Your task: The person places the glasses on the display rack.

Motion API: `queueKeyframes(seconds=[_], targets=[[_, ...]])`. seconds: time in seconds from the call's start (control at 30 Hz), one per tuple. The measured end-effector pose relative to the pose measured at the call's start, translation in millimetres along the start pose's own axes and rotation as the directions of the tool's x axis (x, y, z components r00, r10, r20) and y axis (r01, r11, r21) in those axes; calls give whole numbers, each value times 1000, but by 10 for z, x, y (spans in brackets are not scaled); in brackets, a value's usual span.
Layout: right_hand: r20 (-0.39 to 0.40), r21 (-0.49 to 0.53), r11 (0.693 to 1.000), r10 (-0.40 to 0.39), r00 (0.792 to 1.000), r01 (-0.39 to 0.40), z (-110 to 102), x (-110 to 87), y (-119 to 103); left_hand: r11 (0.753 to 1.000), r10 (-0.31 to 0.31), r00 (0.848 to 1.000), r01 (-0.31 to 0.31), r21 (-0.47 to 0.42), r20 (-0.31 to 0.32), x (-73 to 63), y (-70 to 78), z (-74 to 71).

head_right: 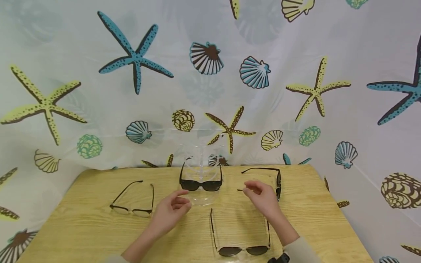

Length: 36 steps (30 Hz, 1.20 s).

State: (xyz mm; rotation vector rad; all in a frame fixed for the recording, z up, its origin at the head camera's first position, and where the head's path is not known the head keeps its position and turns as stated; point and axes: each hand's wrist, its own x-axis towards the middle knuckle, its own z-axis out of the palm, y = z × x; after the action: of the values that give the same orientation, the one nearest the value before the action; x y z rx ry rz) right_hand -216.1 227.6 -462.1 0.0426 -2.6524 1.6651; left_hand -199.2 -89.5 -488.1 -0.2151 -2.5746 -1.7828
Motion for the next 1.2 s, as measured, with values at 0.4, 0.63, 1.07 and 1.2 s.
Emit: queueKeyframes(seconds=[0.4, 0.63, 1.07, 1.2], targets=[[-19, -13, 991, 130, 991, -130, -126, -511, 158, 999, 26, 972, -17, -37, 232, -391, 102, 235], [-68, -54, 977, 202, 977, -205, -150, -744, 289, 998, -18, 957, 37, -59, 291, -499, 95, 384], [-109, 29, 947, 322, 940, -321, -154, -990, 437, 982, -133, 925, 172, -80, 357, -563, 52, 575], [-111, 39, 938, 347, 931, -345, -161, -1010, 443, 975, -161, 916, 205, -85, 368, -562, 49, 606]])
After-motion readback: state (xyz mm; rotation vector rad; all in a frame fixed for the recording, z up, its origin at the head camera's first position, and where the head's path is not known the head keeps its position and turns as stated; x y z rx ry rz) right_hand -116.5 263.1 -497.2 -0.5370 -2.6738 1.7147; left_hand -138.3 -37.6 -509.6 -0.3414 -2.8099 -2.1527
